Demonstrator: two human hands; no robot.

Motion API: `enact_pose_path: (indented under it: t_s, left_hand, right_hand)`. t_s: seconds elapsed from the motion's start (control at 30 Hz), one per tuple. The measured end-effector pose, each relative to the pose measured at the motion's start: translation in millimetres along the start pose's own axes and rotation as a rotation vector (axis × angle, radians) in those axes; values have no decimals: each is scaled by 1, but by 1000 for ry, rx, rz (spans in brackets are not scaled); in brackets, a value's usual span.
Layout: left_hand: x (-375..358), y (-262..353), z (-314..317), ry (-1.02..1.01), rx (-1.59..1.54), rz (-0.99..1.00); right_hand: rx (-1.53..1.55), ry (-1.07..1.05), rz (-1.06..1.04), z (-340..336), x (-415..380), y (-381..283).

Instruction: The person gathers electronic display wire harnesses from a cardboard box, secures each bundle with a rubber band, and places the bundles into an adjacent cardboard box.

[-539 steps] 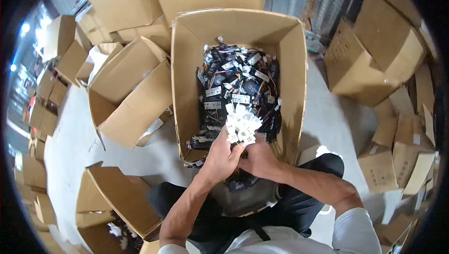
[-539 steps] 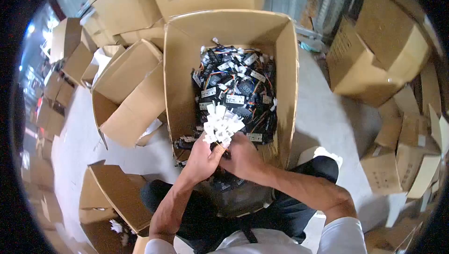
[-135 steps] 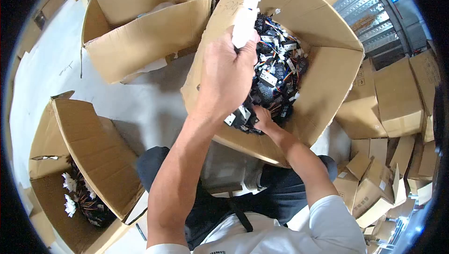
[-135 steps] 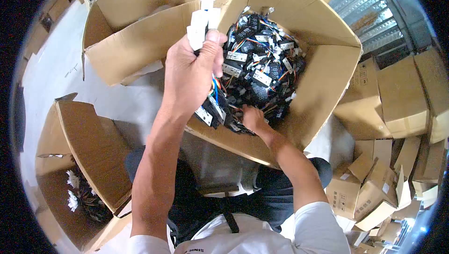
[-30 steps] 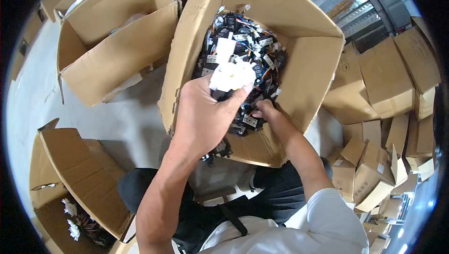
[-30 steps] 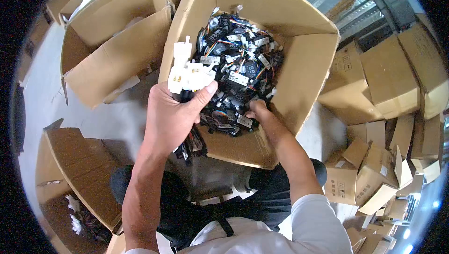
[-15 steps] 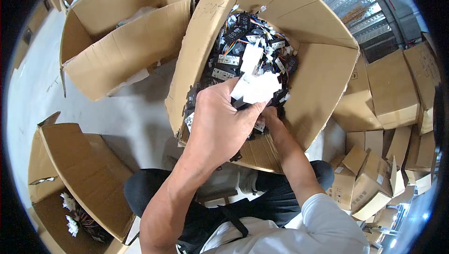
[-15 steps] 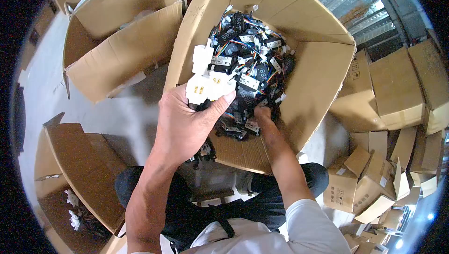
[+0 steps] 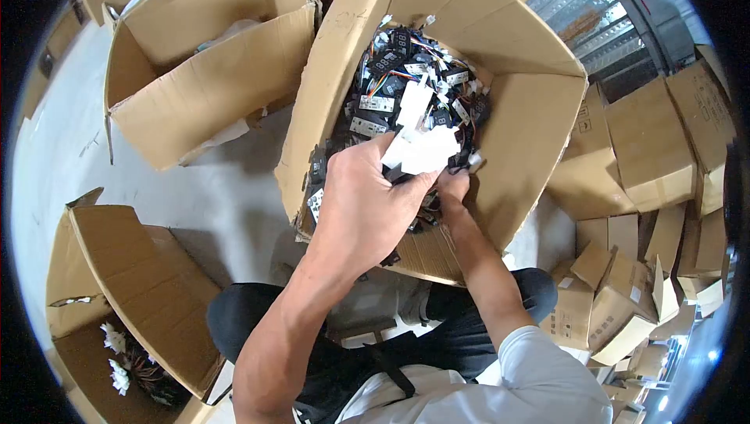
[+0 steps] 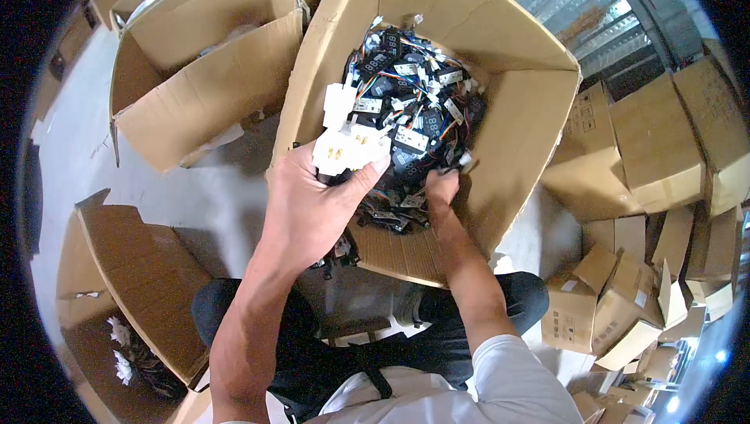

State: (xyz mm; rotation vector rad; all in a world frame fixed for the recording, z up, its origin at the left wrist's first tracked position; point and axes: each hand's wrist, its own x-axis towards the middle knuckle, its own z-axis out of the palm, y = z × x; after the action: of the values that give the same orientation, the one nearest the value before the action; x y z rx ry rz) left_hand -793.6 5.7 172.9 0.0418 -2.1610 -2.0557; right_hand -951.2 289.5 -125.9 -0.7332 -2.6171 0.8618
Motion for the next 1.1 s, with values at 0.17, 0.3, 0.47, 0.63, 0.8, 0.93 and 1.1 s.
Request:
enact_pose_path:
  t_s: [0.17,0.3,0.47,0.63,0.8,0.93,1.1]
  left_hand:
    - [-1,-2,1,-2,-76,34]
    - [2,-5,0,-31,-40,-26]
    - [7,-6,-1,-73,-82,-46]
    - [13,-7,3,-84,-84,-48]
    - [15,-2,5,-81,-75,-25]
    - [14,-2,7,-53,-138,21]
    - [11,-7,10,-19,-100,57]
  right_hand:
    - [121,-278,358,-16,61,9]
    - [484,-595,707,9,101,29]
    - [572,-844,616,62,156,100]
    - [-613,-638,-576,62,137,150]
    - [-397,-733,50,-42,53,14]
    - [-481,-719,-193,-93,19,-39]
    - [-362,-526,-744,-161,-10,-78]
